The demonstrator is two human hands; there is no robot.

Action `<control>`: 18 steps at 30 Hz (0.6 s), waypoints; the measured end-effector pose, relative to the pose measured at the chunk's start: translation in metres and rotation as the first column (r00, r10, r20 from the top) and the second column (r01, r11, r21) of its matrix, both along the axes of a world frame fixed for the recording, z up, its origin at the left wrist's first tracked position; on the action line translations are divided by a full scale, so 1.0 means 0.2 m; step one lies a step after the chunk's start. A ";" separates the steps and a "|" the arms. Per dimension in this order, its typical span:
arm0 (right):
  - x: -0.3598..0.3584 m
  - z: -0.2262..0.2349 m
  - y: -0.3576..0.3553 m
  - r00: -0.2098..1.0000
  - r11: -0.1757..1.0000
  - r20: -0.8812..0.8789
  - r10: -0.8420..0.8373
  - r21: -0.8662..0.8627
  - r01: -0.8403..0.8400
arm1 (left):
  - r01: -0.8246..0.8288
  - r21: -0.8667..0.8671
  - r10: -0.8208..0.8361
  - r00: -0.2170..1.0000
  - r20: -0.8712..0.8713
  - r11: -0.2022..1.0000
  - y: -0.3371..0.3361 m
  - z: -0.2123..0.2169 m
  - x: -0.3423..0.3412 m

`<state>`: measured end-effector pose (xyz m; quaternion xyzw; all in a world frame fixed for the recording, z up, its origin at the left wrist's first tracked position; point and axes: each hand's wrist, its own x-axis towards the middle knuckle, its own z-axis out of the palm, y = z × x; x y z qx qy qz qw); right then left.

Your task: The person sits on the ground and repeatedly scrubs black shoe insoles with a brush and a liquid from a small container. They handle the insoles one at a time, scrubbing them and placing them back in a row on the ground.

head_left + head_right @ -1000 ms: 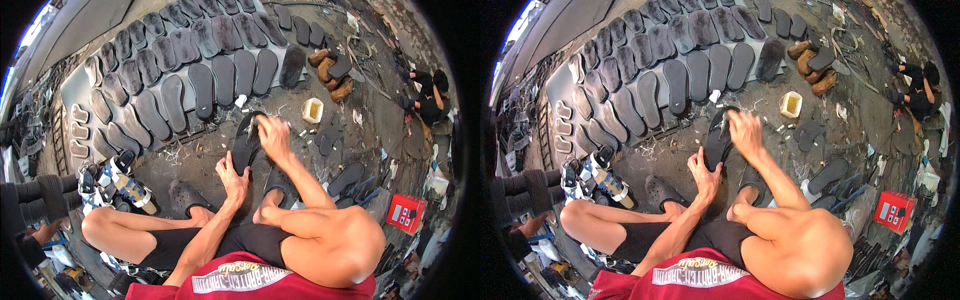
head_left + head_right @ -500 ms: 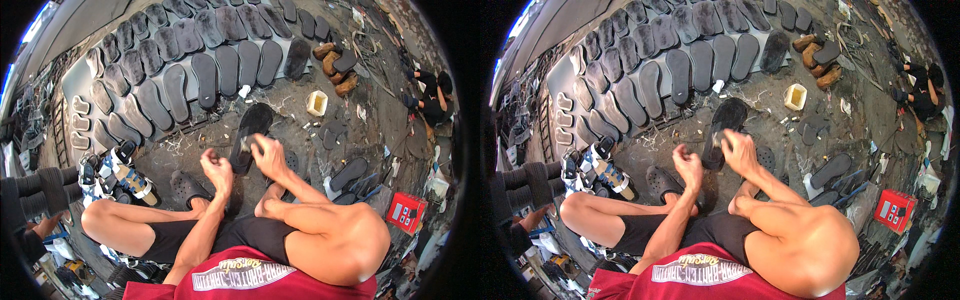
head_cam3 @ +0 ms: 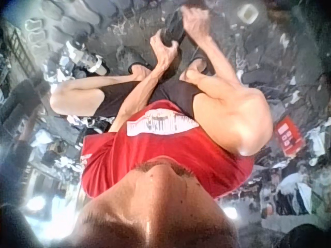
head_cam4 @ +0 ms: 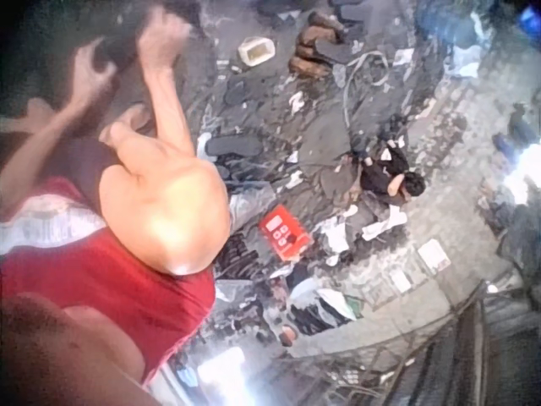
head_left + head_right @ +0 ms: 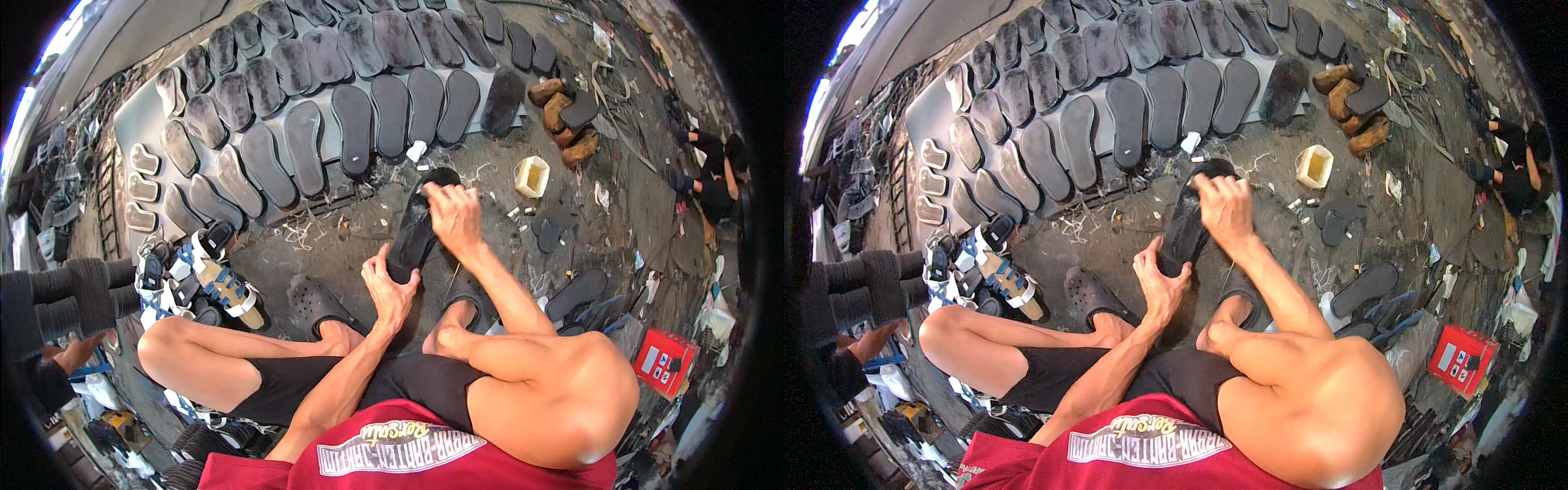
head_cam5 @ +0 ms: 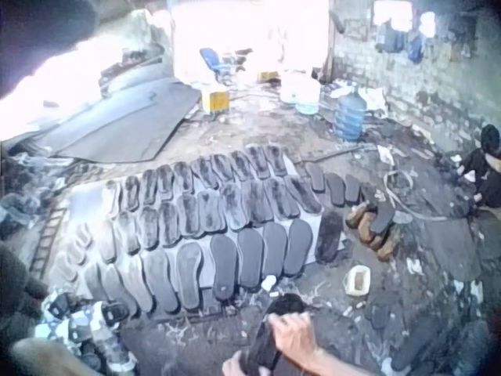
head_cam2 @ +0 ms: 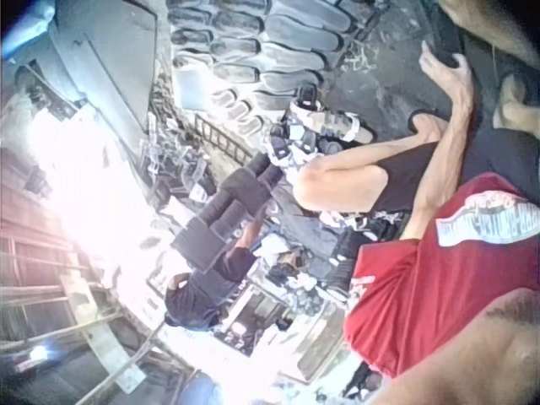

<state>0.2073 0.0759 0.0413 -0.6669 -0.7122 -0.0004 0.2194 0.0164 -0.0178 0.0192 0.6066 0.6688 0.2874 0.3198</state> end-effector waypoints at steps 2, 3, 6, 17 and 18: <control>-0.17 0.03 -0.16 0.984 0.979 0.042 0.170 -0.125 -0.164 | -0.228 0.081 0.216 0.967 0.134 0.970 -0.01 -0.05 -0.04; -0.23 0.00 -0.26 0.969 0.966 0.031 0.243 -0.095 -0.239 | -0.370 0.026 0.355 0.905 0.233 0.929 0.02 -0.04 -0.05; -0.34 -0.01 -0.48 0.901 0.894 -0.042 0.433 -0.105 -0.435 | -0.613 -0.023 0.569 0.718 0.401 0.790 0.18 -0.02 -0.12; 0.48 0.40 -0.19 0.010 0.915 -0.949 -0.314 -0.299 0.271 | 0.125 0.005 -0.124 0.986 -0.109 0.992 0.08 -0.01 0.03; 0.55 0.44 -0.21 -0.061 0.902 -0.946 -0.319 -0.322 0.287 | 0.138 -0.001 -0.137 0.985 -0.107 0.990 0.09 -0.01 0.04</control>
